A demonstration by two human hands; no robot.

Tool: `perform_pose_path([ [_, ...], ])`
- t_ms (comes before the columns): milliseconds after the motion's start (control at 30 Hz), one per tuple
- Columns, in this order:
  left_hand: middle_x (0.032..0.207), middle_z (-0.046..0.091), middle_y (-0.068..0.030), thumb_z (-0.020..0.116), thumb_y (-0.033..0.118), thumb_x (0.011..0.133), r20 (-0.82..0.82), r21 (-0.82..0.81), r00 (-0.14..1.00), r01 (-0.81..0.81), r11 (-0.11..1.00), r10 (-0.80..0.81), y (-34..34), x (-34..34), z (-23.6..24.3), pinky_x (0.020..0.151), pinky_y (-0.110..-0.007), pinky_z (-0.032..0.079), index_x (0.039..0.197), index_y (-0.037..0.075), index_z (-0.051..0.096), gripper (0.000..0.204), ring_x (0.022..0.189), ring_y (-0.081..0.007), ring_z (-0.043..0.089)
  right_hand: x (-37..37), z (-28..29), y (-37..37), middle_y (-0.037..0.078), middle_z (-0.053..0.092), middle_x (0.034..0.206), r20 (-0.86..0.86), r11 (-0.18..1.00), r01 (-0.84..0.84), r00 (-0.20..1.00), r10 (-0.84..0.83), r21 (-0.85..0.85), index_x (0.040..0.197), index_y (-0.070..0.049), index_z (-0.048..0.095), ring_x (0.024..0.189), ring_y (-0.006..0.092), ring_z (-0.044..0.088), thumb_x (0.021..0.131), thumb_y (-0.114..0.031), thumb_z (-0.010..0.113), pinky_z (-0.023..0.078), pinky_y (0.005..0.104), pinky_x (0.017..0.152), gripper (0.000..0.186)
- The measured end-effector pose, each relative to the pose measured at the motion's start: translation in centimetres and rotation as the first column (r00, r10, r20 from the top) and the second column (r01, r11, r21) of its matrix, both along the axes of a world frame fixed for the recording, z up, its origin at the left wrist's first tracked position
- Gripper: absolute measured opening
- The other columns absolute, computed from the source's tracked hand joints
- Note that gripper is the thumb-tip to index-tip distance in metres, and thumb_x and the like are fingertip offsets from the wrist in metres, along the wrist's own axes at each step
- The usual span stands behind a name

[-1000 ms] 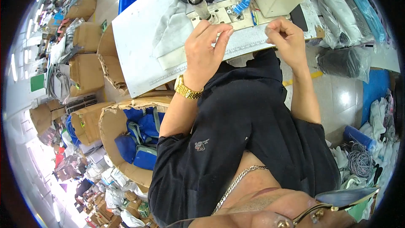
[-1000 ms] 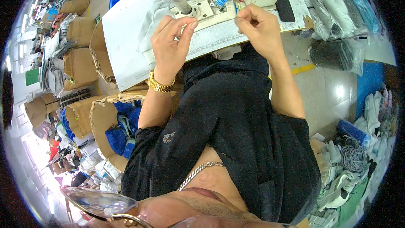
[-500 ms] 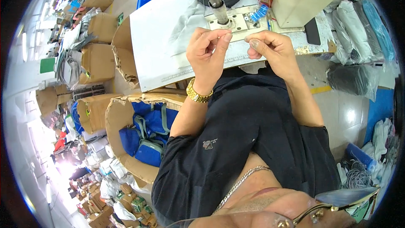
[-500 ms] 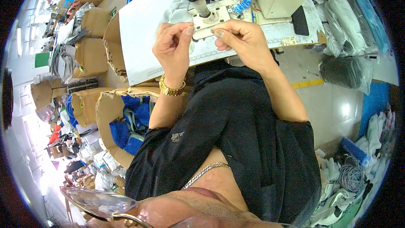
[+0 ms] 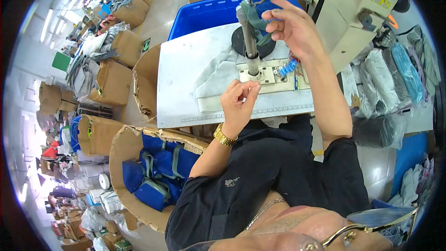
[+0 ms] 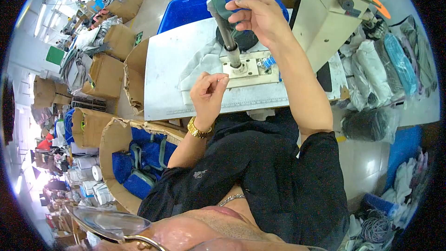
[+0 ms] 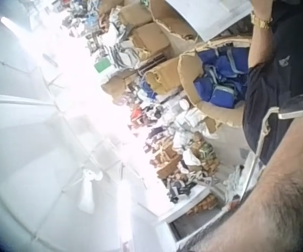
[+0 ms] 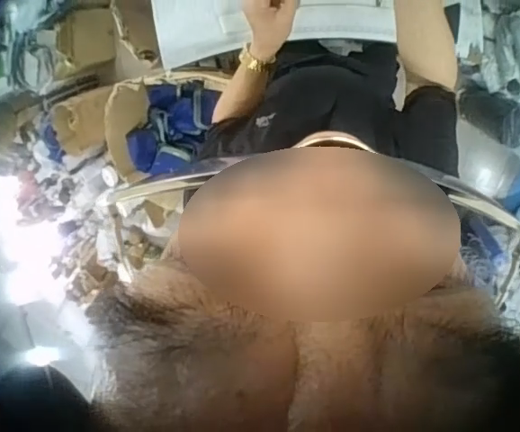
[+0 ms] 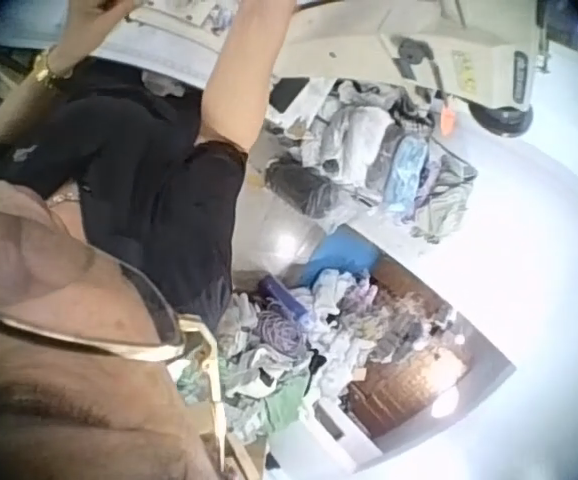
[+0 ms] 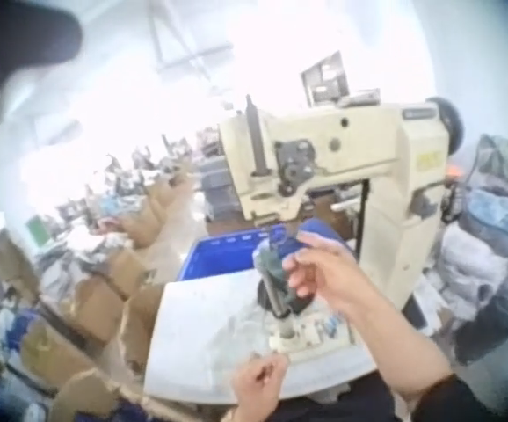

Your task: Sewing mesh fabric and components together to assemble a cap using an industrial sewing machine.

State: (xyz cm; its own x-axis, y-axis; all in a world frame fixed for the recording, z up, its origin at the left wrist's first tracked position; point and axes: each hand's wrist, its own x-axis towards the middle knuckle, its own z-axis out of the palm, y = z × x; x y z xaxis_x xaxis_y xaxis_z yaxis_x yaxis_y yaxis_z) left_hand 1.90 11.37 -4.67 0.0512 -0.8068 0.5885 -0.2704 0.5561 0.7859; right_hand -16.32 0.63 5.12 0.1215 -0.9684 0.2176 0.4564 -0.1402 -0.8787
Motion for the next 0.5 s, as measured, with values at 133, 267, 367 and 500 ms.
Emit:
perform_pose_path([
  [133, 0.064, 0.046, -0.0002, 0.074, 0.004, 0.082, 0.0, -0.004, 1.0, -0.014, 1.0, 0.014, 0.1, 0.3, -0.3, 0.048, -0.024, 0.032, 0.087, 0.004, 0.071, 0.007, 0.054, -0.0076, 0.041, 0.0, -0.4, -2.5, 0.01, 0.07, 0.093, 0.058, 0.982, -0.185, 0.982, 0.182, 0.043, 0.116, -0.003, 0.053, 0.068, 0.0132, 0.067, 0.089, -0.013, 0.062, 0.055, 0.0249, 0.057, 0.03],
  [267, 0.068, 0.051, -0.0014, 0.073, 0.004, 0.082, 0.002, 0.012, 1.0, -0.007, 1.0, 0.007, -0.3, 0.4, -0.6, 0.05, -0.023, 0.033, 0.088, 0.004, 0.07, 0.006, 0.057, -0.0081, 0.043, -0.4, -0.3, -2.0, 0.01, 0.069, 0.095, 0.075, 0.978, -0.193, 0.977, 0.199, -0.079, 0.123, -0.002, 0.054, 0.065, 0.0105, 0.064, 0.09, -0.013, 0.061, 0.051, 0.0218, 0.054, 0.035],
  [367, 0.079, 0.056, -0.0029, 0.072, 0.004, 0.083, -0.021, 0.027, 0.999, -0.034, 0.999, 0.035, -1.0, 0.5, -0.8, 0.052, -0.022, 0.035, 0.09, 0.004, 0.071, 0.007, 0.06, -0.0077, 0.044, 0.1, -0.3, 0.9, 0.009, 0.069, 0.098, -0.103, 0.997, 0.009, 0.995, -0.016, -0.075, 0.13, -0.002, 0.053, 0.067, 0.0102, 0.064, 0.091, -0.014, 0.061, 0.049, 0.0204, 0.054, 0.042],
  [500, 0.112, 0.055, -0.0078, 0.073, 0.003, 0.083, -0.271, 0.021, 0.959, 0.094, 0.995, -0.085, -1.9, 0.5, -0.3, 0.06, -0.02, 0.037, 0.095, 0.003, 0.071, 0.012, 0.072, -0.0056, 0.046, 0.5, -5.1, 5.9, 0.011, 0.068, 0.112, -0.121, 0.989, -0.096, 0.989, 0.082, -0.114, 0.131, -0.002, 0.054, 0.07, 0.0103, 0.064, 0.092, -0.013, 0.062, 0.05, 0.0207, 0.056, 0.042],
])
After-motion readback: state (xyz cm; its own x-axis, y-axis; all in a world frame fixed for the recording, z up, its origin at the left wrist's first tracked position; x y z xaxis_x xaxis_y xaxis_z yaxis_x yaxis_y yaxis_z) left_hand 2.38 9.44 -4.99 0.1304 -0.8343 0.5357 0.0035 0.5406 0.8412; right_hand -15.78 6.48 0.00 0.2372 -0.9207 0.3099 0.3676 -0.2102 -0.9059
